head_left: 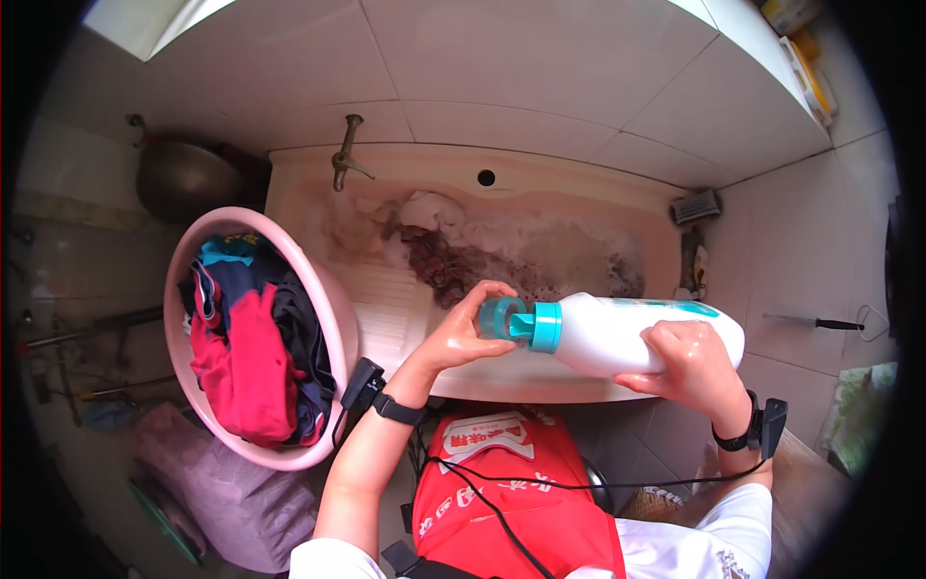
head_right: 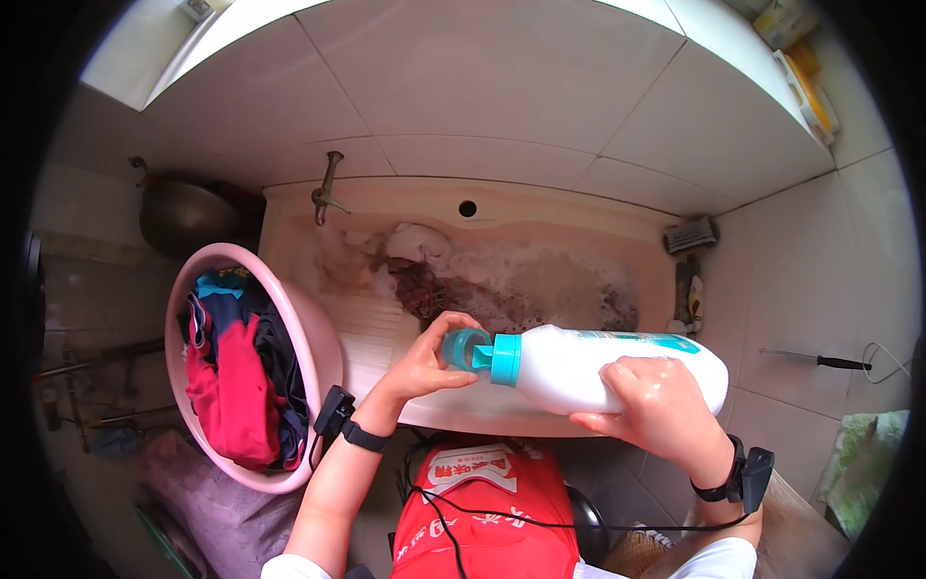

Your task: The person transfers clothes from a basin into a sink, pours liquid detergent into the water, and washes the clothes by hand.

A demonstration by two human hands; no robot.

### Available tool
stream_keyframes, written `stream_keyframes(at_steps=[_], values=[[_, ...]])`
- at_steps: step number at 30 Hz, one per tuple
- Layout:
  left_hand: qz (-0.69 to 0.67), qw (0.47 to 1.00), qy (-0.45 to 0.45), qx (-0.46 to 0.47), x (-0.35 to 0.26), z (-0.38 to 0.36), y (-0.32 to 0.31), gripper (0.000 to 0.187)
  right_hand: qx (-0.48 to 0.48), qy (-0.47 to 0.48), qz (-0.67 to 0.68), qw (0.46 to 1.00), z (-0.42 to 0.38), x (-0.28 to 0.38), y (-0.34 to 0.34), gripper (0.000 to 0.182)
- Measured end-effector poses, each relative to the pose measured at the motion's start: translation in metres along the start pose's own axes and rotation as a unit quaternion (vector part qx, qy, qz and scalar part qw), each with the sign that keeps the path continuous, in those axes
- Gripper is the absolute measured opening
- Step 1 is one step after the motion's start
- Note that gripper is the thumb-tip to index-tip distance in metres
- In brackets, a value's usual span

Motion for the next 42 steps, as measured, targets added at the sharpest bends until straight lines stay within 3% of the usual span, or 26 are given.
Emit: stream_keyframes(at_steps=[5, 21, 23, 27, 30, 32, 33, 34, 36, 37, 39, 42], values=[[-0.115, 0.993, -0.02, -0.024, 0.004, 0.003, -0.009, 0.057, 0.032, 0.002, -0.075, 0.997, 0.007, 0.019, 0.007, 0.041], [-0.11, 0.991, -0.057, -0.045, -0.005, 0.003, -0.003, 0.062, 0.018, 0.021, -0.079, 0.996, 0.019, 0.03, 0.017, 0.042], [-0.158, 0.986, -0.001, -0.056, -0.011, 0.002, -0.001, 0.065, -0.005, 0.019, -0.069, 0.997, 0.017, 0.024, 0.017, 0.042], [-0.132, 0.987, -0.044, -0.081, -0.013, 0.004, 0.012, 0.061, -0.061, 0.046, -0.031, 0.997, 0.016, 0.0, 0.01, 0.043], [-0.113, 0.976, -0.037, -0.183, -0.007, 0.01, 0.034, 0.055, -0.138, 0.045, 0.067, 0.987, 0.013, -0.029, -0.004, 0.044], [-0.115, 0.915, 0.002, -0.388, 0.034, 0.014, 0.076, 0.056, -0.18, 0.021, 0.139, 0.974, 0.012, -0.058, -0.029, 0.043], [-0.123, 0.88, 0.003, -0.458, 0.051, 0.014, 0.094, 0.058, -0.198, 0.016, 0.157, 0.967, 0.014, -0.062, -0.036, 0.041], [-0.118, 0.876, 0.003, -0.467, 0.063, 0.02, 0.107, 0.058, -0.205, 0.005, 0.176, 0.963, 0.014, -0.067, -0.043, 0.041], [-0.064, 0.747, 0.005, -0.662, 0.089, 0.01, 0.146, 0.058, -0.225, -0.025, 0.213, 0.95, 0.014, -0.081, -0.055, 0.042], [-0.061, 0.744, 0.006, -0.665, 0.112, 0.016, 0.164, 0.058, -0.223, -0.023, 0.216, 0.95, 0.013, -0.087, -0.06, 0.042], [0.058, 0.662, -0.018, -0.747, 0.141, 0.01, 0.204, 0.053, -0.238, -0.024, 0.222, 0.945, 0.012, -0.097, -0.067, 0.042], [0.121, 0.626, 0.043, -0.769, 0.127, 0.014, 0.227, 0.056, -0.243, -0.08, 0.238, 0.937, 0.006, -0.113, -0.072, 0.052]])
Point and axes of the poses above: each hand's wrist, its own z-axis towards the middle knuckle, its own y-axis out of the back of the hand, x = y × z, the point moved 6 cm from there along z, towards the middle knuckle, and after that the axes turned 15 degrees about z, right-handed, at the moved point
